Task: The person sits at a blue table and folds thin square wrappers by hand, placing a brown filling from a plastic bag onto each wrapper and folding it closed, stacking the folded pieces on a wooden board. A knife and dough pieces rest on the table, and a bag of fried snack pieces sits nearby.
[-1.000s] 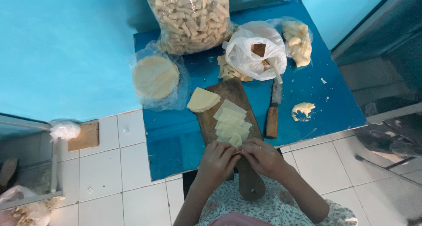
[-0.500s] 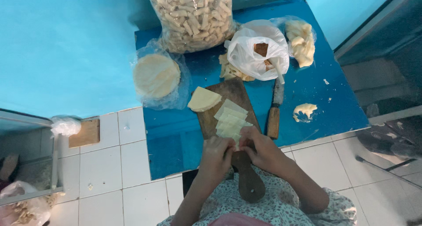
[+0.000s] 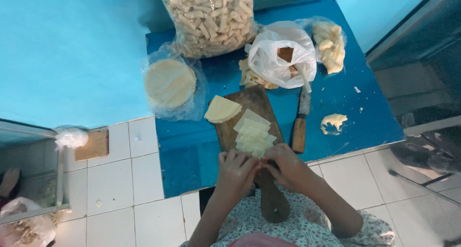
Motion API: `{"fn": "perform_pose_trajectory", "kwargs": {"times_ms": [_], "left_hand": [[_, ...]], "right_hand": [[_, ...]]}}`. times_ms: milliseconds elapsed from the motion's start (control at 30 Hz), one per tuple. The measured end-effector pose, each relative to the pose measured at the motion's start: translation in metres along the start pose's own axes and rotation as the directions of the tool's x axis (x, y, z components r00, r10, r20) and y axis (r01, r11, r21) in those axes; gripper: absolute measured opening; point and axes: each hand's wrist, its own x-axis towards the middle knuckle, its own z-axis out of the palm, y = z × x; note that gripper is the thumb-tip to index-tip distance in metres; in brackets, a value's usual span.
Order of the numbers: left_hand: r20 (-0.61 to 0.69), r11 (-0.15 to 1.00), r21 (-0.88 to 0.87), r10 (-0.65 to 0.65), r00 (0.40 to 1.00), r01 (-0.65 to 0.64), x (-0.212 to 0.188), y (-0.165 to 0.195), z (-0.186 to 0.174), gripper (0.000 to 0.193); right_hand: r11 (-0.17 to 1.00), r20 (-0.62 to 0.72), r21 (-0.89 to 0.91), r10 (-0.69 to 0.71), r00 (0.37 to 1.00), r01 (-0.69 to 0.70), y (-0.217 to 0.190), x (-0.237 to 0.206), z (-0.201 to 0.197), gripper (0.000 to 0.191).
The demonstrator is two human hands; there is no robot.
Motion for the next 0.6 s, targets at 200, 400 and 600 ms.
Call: {"fn": "perform_pose_trajectory", "kwargs": {"times_ms": [200, 400, 600], "left_hand": [[-0.075, 0.999, 0.029, -0.02, 0.997, 0.022, 0.0, 0.007, 0.0, 0.011], [-0.025, 0.996, -0.024, -0.089, 0.996, 0.088, 0.001, 0.004, 0.002, 0.009], [0.009, 0.992, 0.008, -0.129, 0.992, 0.129, 0.006, 0.001, 0.002, 0.01]], "right_hand": [[0.996, -0.109, -0.08, -0.043, 0.993, 0.034, -0.006, 0.004, -0.005, 0.038], [0.957, -0.067, -0.211, -0.216, 0.974, 0.197, -0.012, 0.008, -0.008, 0.039], [0.979, 0.004, -0.18, -0.095, 0.995, 0.095, -0.016, 0.015, -0.011, 0.035]]}}
